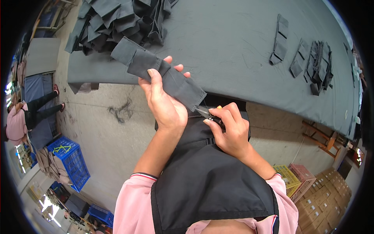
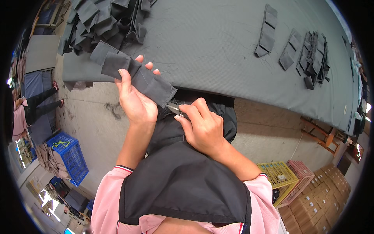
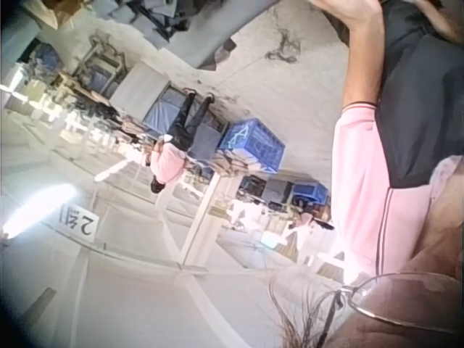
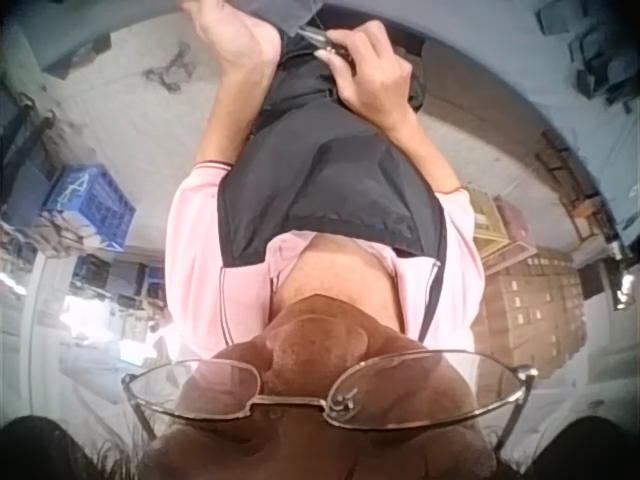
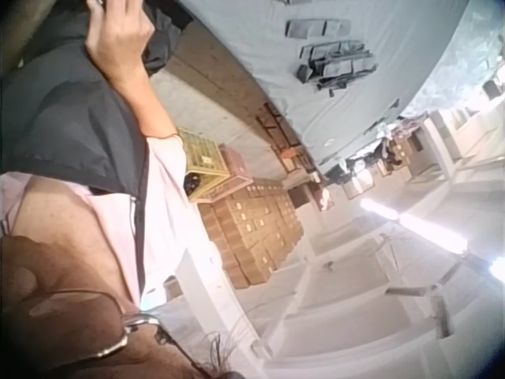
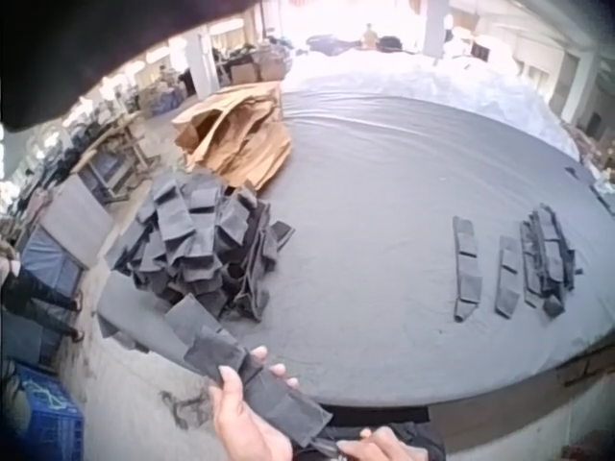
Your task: Trimming excess threads and inspecting small black fabric components with snips.
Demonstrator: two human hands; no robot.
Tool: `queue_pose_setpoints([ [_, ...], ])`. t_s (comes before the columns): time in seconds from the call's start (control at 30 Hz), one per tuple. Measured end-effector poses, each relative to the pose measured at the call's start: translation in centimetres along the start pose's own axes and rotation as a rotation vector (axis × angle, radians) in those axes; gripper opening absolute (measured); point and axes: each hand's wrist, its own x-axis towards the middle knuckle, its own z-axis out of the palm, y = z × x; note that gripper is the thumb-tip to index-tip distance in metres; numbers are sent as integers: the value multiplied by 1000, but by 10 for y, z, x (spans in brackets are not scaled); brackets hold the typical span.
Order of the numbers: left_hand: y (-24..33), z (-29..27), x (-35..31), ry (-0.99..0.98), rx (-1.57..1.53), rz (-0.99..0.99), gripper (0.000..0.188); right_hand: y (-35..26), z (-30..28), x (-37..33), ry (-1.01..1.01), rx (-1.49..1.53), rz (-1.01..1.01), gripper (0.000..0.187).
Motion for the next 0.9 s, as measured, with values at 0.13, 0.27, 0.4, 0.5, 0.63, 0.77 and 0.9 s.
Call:
queue_pose_setpoints([
  [0.13,0,1,1,17,-28,-5,34,0,2,1,-10,17,46,26],
  [0.27,-2,2,1,35,-83,-41,34,5,9,2,30,203,147,26],
  [0.4,-3,1,2,40,-100,-46,32,5,10,2,64,131,84,28],
  [0.5,-4,1,4,61,-132,-45,31,5,9,2,53,59,45,28],
  [0.63,-3,0,7,51,-144,-54,31,8,8,2,61,49,26,27],
  [0.77,-1,-5,8,-43,-99,-87,35,12,-6,2,117,282,156,25],
  [0.9,-4,-1,5,-216,-44,-186,36,21,-16,25,6,486,264,45],
])
